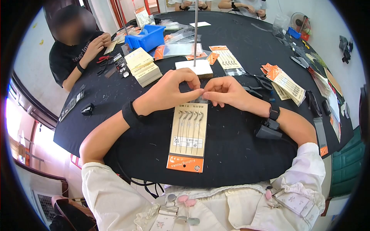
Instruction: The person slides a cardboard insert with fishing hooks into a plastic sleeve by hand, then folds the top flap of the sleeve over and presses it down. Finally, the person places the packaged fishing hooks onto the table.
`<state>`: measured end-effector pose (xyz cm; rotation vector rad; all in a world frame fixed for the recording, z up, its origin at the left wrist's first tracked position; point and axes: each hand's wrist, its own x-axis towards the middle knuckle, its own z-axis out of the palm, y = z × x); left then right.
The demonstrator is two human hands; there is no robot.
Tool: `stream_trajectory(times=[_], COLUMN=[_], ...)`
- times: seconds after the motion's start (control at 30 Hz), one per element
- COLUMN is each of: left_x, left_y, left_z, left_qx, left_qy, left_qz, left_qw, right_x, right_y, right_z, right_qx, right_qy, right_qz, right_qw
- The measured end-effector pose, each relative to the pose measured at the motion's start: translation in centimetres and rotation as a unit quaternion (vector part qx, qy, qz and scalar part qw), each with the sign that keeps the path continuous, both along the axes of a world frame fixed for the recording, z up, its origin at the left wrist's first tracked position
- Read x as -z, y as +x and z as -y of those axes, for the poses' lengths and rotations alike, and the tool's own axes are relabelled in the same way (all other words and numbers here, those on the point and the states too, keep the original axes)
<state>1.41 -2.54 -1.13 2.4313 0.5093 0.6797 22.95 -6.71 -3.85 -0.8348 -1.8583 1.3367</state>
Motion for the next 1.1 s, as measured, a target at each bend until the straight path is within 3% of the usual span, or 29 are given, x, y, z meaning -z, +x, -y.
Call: stream_trajectory(times=[0.13,0.2,0.5,0.9,1.1], left_x=[0.4,0.2,-0.1,0.3,0.1], left_y=[0.2,0.0,-0.4,-0.2,-0.1], left_z=[-0.1,-0.2,-1.1,-1.2,-1.1], left_qx=[0.004,-0.004,-0.032,0.009,-0.037], left_qy=[0.038,-0.04,-0.095,-0.045,-0.061], left_qz=[0.038,0.008,-0.004,0.061,0.068], left_qw=[0.999,0.999,0.995,0.997,0.995], right_x=[0.0,0.2,0.3,0.5,0.5], right_y=[-0.1,0.2,0.4,0.2,0.2], right_z=[0.1,-0.3,-0.3,-0.3,-0.2], right_qx=[0.001,-0.001,0.057,0.06,0.078], right_qy=[0.009,0.002,0.008,0.008,0.021], right_qz=[-0.017,-0.022,-0.094,-0.072,-0.088], right_qw=[1.0,1.0,0.994,0.996,0.993])
